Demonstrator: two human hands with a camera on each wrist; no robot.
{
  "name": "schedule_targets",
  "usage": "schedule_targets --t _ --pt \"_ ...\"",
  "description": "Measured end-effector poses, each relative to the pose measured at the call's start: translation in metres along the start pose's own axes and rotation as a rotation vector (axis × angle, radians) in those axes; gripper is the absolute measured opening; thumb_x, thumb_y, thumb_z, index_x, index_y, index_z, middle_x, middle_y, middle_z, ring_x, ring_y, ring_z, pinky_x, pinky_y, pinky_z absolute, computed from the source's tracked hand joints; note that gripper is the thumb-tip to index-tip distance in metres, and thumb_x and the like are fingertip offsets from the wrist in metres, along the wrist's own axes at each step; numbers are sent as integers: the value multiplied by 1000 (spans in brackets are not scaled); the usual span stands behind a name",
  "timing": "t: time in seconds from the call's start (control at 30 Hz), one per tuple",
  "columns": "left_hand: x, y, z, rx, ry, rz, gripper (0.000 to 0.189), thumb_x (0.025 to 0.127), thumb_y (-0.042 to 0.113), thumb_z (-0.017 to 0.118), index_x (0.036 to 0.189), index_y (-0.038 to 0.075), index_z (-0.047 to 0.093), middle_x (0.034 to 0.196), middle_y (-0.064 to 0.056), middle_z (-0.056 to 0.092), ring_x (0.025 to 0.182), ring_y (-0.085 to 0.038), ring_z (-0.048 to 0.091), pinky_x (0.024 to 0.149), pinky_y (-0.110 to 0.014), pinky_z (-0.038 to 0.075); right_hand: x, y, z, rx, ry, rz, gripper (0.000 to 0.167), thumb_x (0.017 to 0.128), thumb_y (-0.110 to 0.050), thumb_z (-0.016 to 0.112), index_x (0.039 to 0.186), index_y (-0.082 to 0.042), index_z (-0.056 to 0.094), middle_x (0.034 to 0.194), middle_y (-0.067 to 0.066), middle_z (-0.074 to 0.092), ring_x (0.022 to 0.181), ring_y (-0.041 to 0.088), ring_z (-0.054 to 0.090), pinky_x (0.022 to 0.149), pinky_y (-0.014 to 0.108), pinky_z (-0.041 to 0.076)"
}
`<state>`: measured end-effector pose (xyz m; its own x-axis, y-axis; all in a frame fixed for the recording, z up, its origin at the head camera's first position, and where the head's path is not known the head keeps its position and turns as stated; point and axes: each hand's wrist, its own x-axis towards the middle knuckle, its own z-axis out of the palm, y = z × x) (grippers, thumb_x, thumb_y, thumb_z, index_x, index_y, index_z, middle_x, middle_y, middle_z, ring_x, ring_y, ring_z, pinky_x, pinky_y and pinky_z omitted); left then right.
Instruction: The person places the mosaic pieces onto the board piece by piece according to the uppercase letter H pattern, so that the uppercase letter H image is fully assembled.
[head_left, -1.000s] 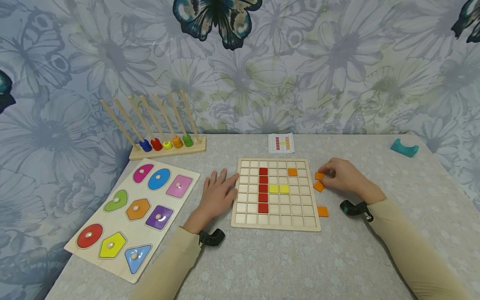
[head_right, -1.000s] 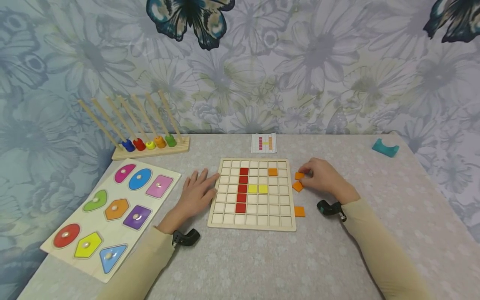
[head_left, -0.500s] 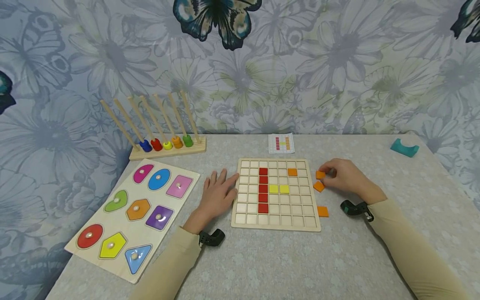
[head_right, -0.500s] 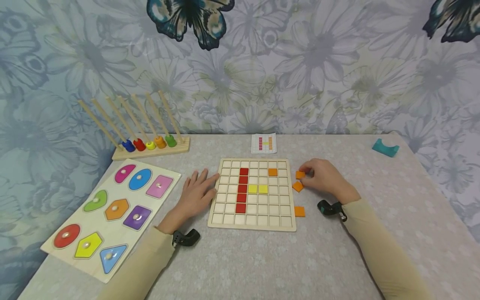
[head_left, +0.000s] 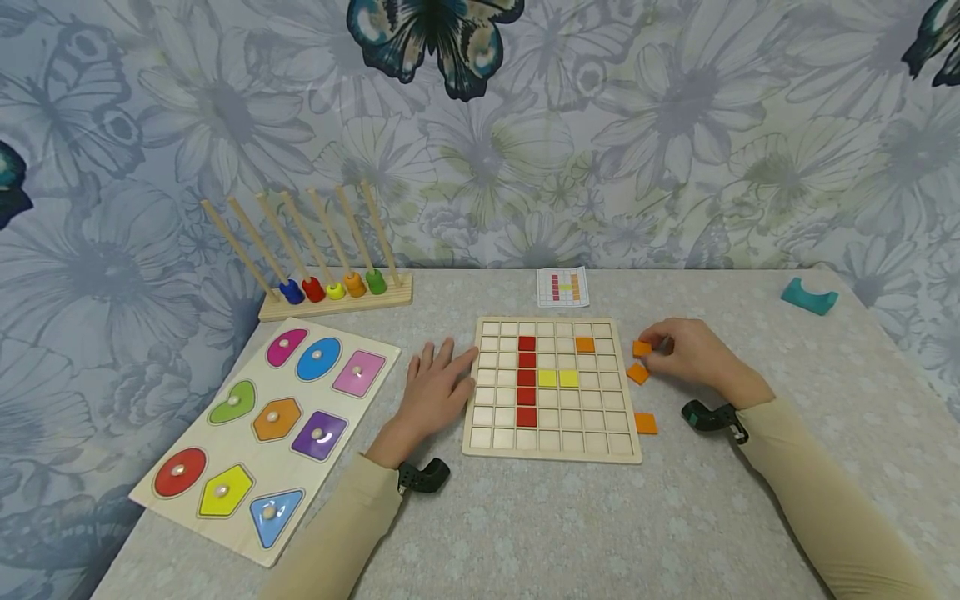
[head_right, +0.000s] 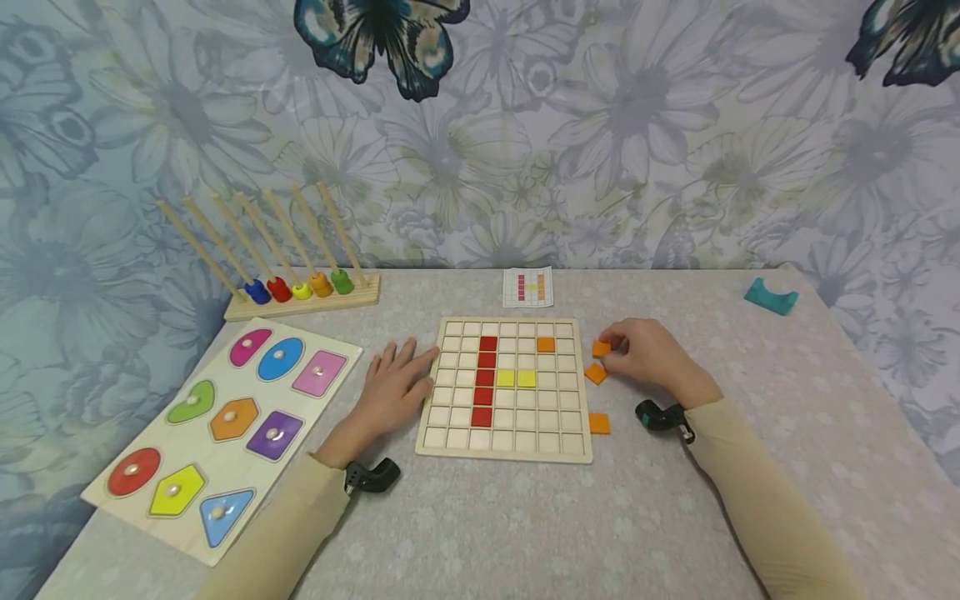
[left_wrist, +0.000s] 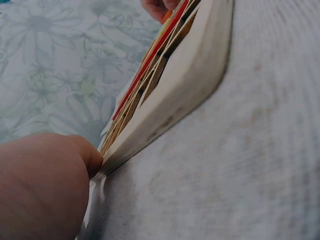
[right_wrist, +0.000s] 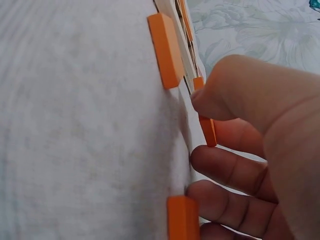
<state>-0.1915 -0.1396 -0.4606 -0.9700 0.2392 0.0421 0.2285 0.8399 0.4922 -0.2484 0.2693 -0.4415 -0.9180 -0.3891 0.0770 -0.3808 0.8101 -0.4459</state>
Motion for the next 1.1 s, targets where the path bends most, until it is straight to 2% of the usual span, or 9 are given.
schedule_targets --t 0.43,0.67,1.1 --pt "0 1 -2 2 -5 0 53 104 32 44 155 19 47 167 -24 26 156 -51 10 122 -70 9 0 -3 -3 20 -6 -4 27 83 -12 73 107 -1 76 94 11 74 70 12 58 62 28 48" --pt "0 1 -2 4 4 6 53 103 31 45 154 18 48 166 -25 27 156 -52 11 122 -70 9 -1 -12 -3 54 0 -14 29 81 -8 73 109 1 76 94 13 73 64 10 55 56 25 46" --pt "0 2 -3 -13 -4 7 53 103 31 45 154 18 48 166 -24 26 156 -51 10 122 -70 8 10 -34 2 39 -33 -60 29 82 -14 76 108 -2 77 94 8 74 67 10 54 62 25 46"
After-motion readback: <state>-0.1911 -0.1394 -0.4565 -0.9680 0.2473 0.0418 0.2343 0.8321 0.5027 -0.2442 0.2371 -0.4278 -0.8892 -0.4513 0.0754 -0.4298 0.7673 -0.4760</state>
